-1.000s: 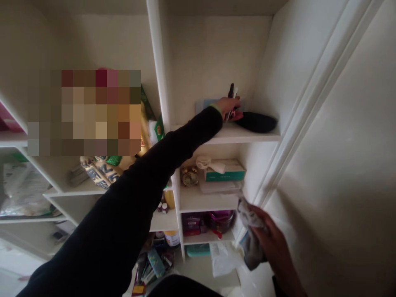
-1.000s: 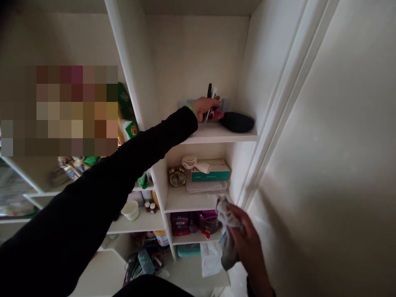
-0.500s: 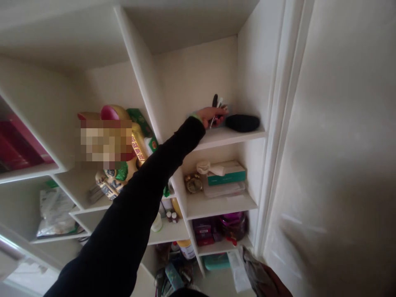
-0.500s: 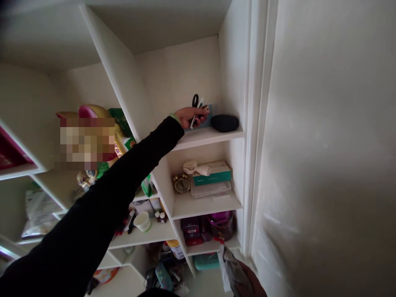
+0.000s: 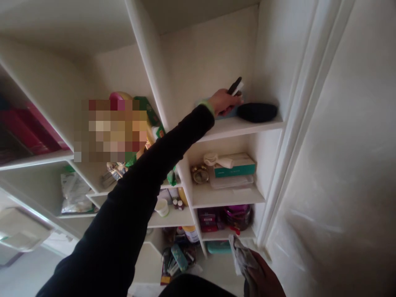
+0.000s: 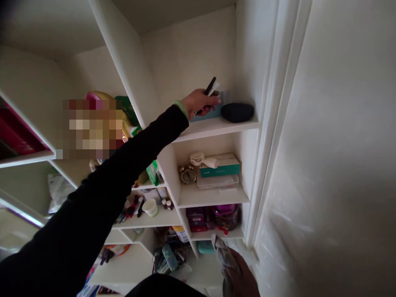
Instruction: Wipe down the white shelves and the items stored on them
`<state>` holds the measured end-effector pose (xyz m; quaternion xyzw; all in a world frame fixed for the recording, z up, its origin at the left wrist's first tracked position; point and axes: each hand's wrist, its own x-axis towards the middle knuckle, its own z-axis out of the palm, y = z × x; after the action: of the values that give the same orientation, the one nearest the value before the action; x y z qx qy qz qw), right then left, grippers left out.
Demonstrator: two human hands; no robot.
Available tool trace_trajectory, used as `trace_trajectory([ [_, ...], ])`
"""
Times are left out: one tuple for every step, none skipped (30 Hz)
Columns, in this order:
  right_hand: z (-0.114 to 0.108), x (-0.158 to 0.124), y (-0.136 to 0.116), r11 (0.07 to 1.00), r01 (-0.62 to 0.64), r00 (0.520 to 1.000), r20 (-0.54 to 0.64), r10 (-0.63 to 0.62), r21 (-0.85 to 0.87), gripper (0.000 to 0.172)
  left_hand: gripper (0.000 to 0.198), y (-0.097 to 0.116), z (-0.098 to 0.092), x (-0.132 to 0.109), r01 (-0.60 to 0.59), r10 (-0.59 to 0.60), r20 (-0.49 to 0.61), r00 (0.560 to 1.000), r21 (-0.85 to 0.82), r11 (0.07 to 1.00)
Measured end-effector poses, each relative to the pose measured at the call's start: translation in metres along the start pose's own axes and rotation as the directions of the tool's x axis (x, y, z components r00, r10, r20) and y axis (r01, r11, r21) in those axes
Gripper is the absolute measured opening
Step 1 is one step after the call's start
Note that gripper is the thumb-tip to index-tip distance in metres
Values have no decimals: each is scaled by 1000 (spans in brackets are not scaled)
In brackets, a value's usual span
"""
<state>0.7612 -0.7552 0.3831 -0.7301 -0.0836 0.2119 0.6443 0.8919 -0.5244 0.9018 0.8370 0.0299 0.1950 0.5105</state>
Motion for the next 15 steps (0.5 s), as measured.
trace_trajectory([
  [2,-1,-3,1000,-12,1000,-5,12,-11,66,34,0,-1,0,-3,3,19,1000,-13,1000],
  [3,-2,-6,1000,-16,1000,-8,16,-22,67,30,-1,-1,0,-1,3,41,999,-34,999],
  [4,-2,-9,999,-16,1000,-8,16,-31,68,26,-2,-2,1,6,-2,65,998,-61,998],
  [5,-2,-11,999,-14,1000,-5,14,-35,69,22,-3,-3,2,22,-14,85,996,-91,996],
  [5,-2,-13,999,-11,1000,-1,11,-33,70,17,-5,-4,2,44,-32,100,994,-121,992],
  [5,-3,-14,999,-11,1000,1,11,-31,71,13,-6,-5,2,78,-62,106,992,-147,986],
  [5,-3,-14,999,-12,1000,2,13,-31,71,10,-7,-6,2,114,-97,103,990,-172,978],
  [5,-3,-14,999,-14,1000,3,14,-32,71,6,-7,-8,0,152,-136,94,986,-191,970],
  [5,-3,-14,999,-14,1000,7,14,-33,71,5,-6,-9,-3,182,-169,79,982,-196,964],
  [5,-4,-14,999,-12,1000,14,12,-32,71,9,-4,-11,-6,198,-190,60,980,-180,964],
  [4,-4,-14,1000,-9,1000,19,10,-29,70,12,-2,-14,-11,196,-192,43,981,-128,972],
  [4,-5,-14,1000,-5,1000,22,5,-24,68,13,1,-16,-15,169,-168,23,986,-28,985],
  [3,-5,-13,1000,-1,1000,22,2,-18,67,13,4,-18,-20,122,-123,3,992,101,987],
  [3,-5,-13,1000,0,1000,20,0,-13,66,15,7,-19,-25,69,-68,-13,998,232,970],
  [2,-5,-13,1000,3,1000,19,-3,-10,65,19,11,-20,-29,16,-7,-29,1000,340,940],
])
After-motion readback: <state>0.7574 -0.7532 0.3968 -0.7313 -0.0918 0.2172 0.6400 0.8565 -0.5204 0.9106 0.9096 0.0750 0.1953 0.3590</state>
